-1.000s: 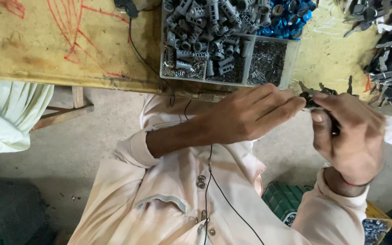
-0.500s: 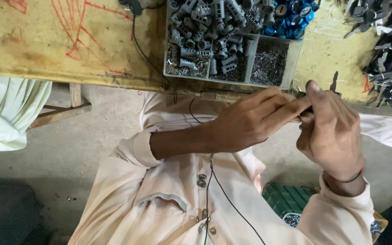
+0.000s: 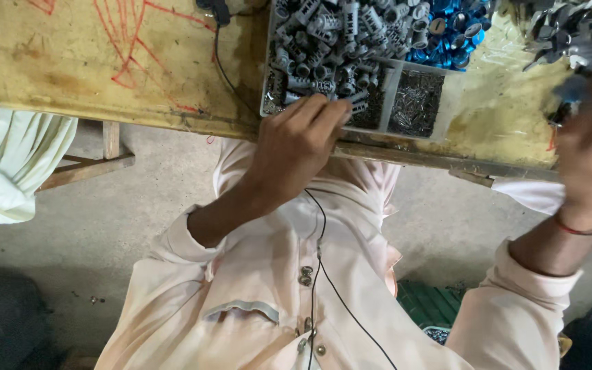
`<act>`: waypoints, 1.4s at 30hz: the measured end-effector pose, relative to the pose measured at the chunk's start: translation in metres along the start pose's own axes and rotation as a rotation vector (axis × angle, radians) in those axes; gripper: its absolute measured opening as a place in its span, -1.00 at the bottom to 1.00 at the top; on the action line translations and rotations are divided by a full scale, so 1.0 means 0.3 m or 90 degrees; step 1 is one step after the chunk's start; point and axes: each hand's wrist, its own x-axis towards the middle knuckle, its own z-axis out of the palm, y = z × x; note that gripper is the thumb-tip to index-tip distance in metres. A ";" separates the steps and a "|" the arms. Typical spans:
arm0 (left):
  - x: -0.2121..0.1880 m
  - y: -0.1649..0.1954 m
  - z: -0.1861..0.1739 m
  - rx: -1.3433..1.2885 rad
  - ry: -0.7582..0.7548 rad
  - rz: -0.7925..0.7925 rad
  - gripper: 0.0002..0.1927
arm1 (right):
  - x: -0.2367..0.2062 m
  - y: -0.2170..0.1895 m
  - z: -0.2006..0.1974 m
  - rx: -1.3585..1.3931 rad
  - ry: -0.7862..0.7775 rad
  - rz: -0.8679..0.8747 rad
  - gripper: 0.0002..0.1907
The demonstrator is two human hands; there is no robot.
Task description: The person sits at a workbench assembling wall plugs, picking gray plastic anchors from a compartmented tray, pressing metal pins into each anchor by hand, and placing finished units aside. They occasionally use pliers to grip or adjust components and reach into the tray for more parts.
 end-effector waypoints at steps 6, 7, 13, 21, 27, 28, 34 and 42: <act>-0.003 -0.052 -0.034 0.247 -0.077 -0.001 -0.88 | 0.046 -0.156 0.084 -0.091 -0.114 -0.077 -0.69; 0.000 -0.054 -0.033 0.264 -0.097 0.007 -0.88 | 0.053 -0.178 0.093 -0.036 -0.134 -0.056 -0.75; 0.059 -0.064 -0.034 0.335 -0.187 0.055 -0.94 | 0.095 -0.265 0.259 0.030 -0.254 -0.109 -0.88; 0.042 -0.083 -0.018 0.421 -0.128 0.118 -0.95 | 0.105 -0.262 0.297 -0.112 -0.296 -0.173 -0.86; 0.043 -0.087 0.009 0.455 -0.131 0.125 -0.95 | 0.131 -0.268 0.298 -0.142 -0.325 -0.199 -0.89; 0.047 -0.085 0.007 0.463 -0.138 0.130 -0.95 | 0.132 -0.266 0.297 -0.136 -0.329 -0.203 -0.87; 0.043 -0.081 -0.063 0.446 -0.170 0.159 -0.91 | 0.133 -0.269 0.283 -0.148 -0.333 -0.206 -0.87; -0.008 -0.096 -0.036 0.161 -0.049 0.105 -0.81 | 0.104 -0.272 0.251 -0.069 -0.302 -0.090 -0.86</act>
